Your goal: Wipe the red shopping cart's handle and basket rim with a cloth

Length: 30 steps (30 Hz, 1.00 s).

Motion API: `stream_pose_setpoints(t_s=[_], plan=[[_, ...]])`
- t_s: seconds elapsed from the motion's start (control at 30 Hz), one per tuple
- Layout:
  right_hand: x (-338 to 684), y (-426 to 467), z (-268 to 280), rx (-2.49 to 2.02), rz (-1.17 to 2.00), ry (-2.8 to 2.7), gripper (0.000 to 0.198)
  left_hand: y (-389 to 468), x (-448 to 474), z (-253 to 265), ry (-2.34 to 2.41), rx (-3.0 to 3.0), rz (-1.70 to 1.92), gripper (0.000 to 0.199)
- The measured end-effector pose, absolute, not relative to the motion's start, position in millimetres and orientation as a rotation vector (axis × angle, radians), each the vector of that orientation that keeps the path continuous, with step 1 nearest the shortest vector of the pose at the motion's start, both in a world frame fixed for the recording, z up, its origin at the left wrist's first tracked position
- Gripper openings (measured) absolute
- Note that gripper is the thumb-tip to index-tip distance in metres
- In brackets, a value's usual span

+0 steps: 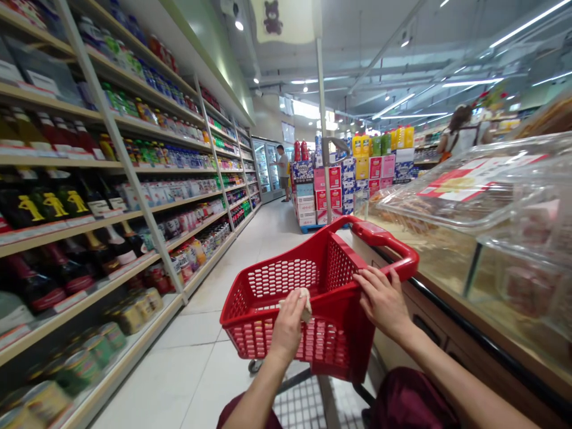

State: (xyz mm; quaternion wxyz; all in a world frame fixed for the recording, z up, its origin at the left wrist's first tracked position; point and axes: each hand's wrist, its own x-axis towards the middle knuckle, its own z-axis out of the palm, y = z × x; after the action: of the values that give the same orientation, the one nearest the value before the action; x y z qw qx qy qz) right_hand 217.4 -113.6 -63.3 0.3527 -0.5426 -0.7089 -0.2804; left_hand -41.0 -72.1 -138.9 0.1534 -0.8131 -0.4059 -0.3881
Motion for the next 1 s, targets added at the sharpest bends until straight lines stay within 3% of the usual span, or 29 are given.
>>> stream_pose_setpoints(t_s=[0.17,0.37,0.67,0.83,1.0], plan=[[213.5,-115.8,-62.5,-1.398,-0.685,-1.8,0.034,-68.5,-86.9,-151.2,-1.401,-2.046,-1.168,0.041],[212.3,-115.1,-61.7,-1.385,-0.663,-1.797,0.034,-75.1,-17.5,-137.2,-1.171,-2.304,-1.153,0.047],[209.2,-114.2,-64.1,-1.385,-0.641,-1.769,0.035,-67.8,-27.1,-137.4,-1.318,-2.204,-1.232,0.042],[212.6,-114.7,-63.4,-1.392,-0.677,-1.803,0.035,-74.5,26.2,-115.3,-1.08,-2.468,-1.188,0.053],[214.1,-118.5,-60.2,-1.427,-0.71,-1.797,0.035,-73.9,-27.1,-132.8,-1.239,-2.335,-1.161,0.059]])
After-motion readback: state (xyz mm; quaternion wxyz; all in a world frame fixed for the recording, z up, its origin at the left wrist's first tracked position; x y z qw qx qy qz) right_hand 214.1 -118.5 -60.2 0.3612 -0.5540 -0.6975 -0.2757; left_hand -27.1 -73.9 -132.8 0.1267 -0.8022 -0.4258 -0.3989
